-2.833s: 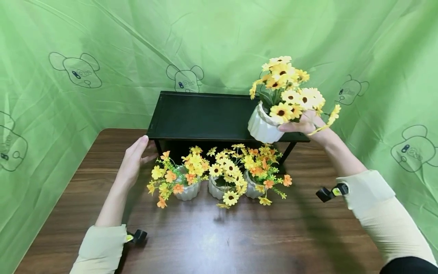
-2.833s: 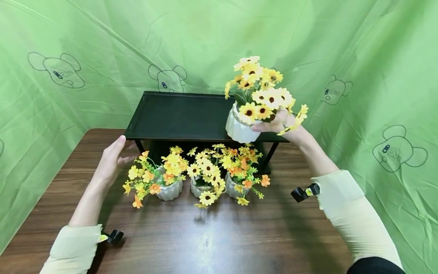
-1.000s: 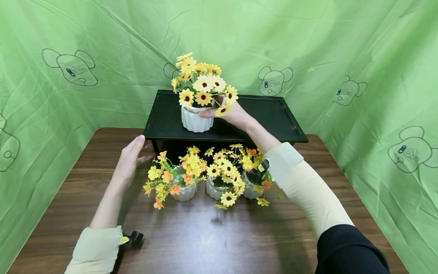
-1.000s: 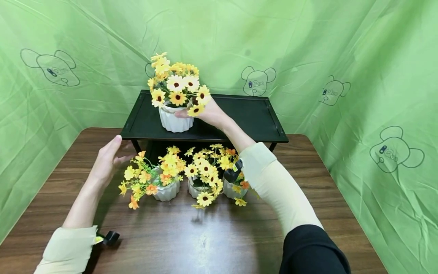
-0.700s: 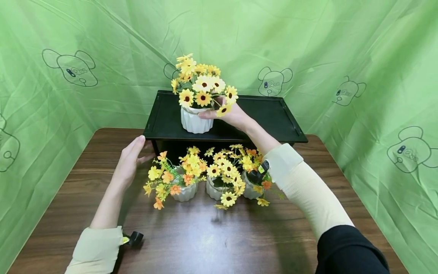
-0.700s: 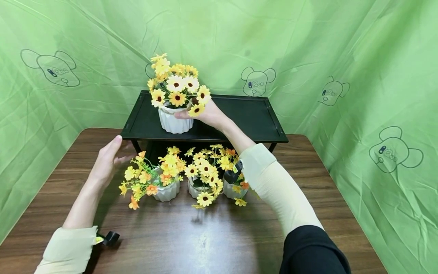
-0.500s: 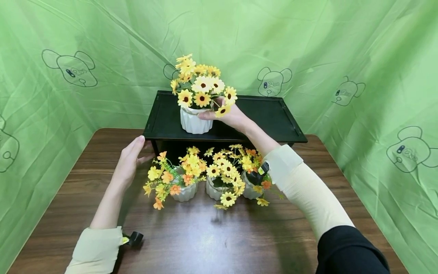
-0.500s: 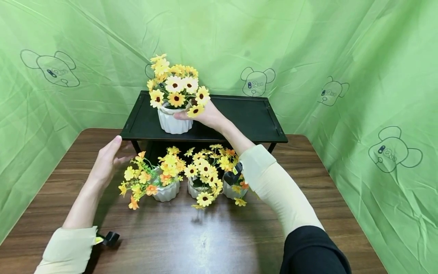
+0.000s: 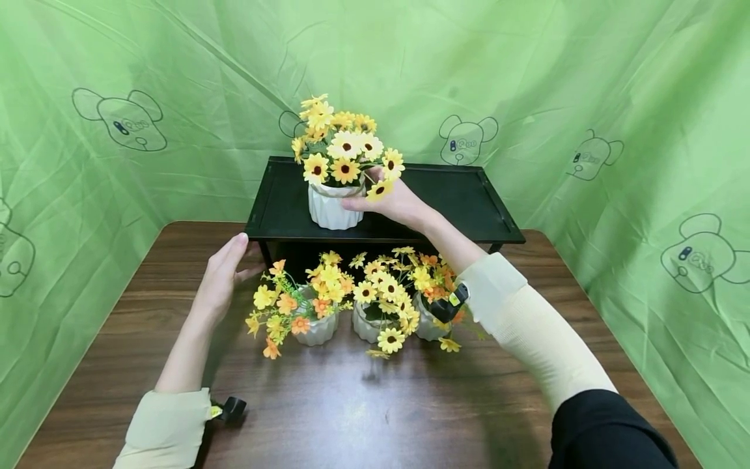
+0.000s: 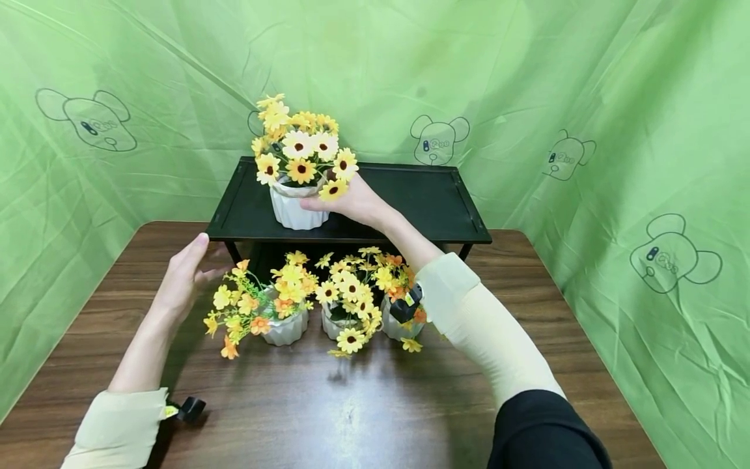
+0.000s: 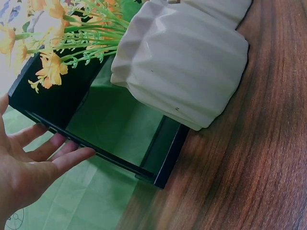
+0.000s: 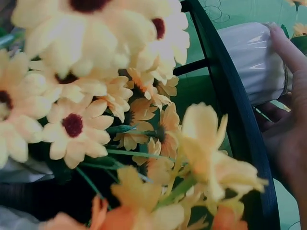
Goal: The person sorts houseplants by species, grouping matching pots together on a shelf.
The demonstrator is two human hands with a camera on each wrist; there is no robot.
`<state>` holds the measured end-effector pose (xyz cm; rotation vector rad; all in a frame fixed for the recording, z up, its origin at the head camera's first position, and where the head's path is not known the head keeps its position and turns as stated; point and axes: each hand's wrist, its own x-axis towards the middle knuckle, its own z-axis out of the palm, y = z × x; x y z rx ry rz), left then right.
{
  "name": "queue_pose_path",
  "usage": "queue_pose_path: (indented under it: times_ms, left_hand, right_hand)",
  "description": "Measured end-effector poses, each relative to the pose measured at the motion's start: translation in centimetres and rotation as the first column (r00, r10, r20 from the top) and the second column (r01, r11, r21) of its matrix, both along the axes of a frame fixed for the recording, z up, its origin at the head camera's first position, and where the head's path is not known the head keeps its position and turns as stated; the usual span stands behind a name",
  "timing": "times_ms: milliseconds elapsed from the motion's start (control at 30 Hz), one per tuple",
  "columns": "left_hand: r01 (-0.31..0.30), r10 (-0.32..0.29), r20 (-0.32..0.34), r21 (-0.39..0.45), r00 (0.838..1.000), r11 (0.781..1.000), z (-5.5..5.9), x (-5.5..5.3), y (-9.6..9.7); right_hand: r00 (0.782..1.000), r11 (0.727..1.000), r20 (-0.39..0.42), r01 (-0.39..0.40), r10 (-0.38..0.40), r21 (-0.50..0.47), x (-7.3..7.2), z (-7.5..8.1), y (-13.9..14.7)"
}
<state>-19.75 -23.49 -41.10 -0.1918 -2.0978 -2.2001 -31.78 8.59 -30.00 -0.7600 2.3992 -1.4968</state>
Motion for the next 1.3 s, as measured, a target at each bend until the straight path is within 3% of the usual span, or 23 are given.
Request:
queue_pose_path:
  times_ms: [200, 300, 533, 700, 967, 1300]
  left_hand:
    - [0.000, 0.000, 0.003, -0.007, 1.000, 1.000, -0.2, 0.0, 0.0]
    - [0.001, -0.001, -0.001, -0.009, 1.000, 1.000, -0.2, 0.0, 0.0]
    - [0.000, 0.000, 0.003, -0.019, 1.000, 1.000, -0.2, 0.0, 0.0]
    - [0.000, 0.000, 0.003, -0.020, 1.000, 1.000, -0.1, 0.0, 0.0]
    - [-0.003, 0.003, -0.001, -0.023, 1.000, 1.000, 0.0, -0.1, -0.1]
    - [-0.003, 0.002, -0.013, -0.030, 1.000, 1.000, -0.1, -0.1, -0.2]
  right_hand:
    - [0.996, 0.998, -0.087, 0.009, -0.004, 0.062, 0.4, -0.4, 1.2]
    - [0.996, 0.997, -0.084, 0.011, -0.005, 0.072, 0.9, -0.6, 2.1]
    - [0.998, 0.998, -0.046, -0.037, 0.035, -0.058, 2.3, -1.0, 3.8]
    - [0.997, 0.996, -0.074, -0.036, 0.030, -0.082, 3.4, -0.7, 4.4]
    - [1.000, 0.992, -0.008, 0.005, -0.006, -0.128, 4.7, -1.0, 5.3]
    - [0.996, 0.978, -0.088, -0.021, 0.002, -0.209, 6.4, -1.4, 5.6]
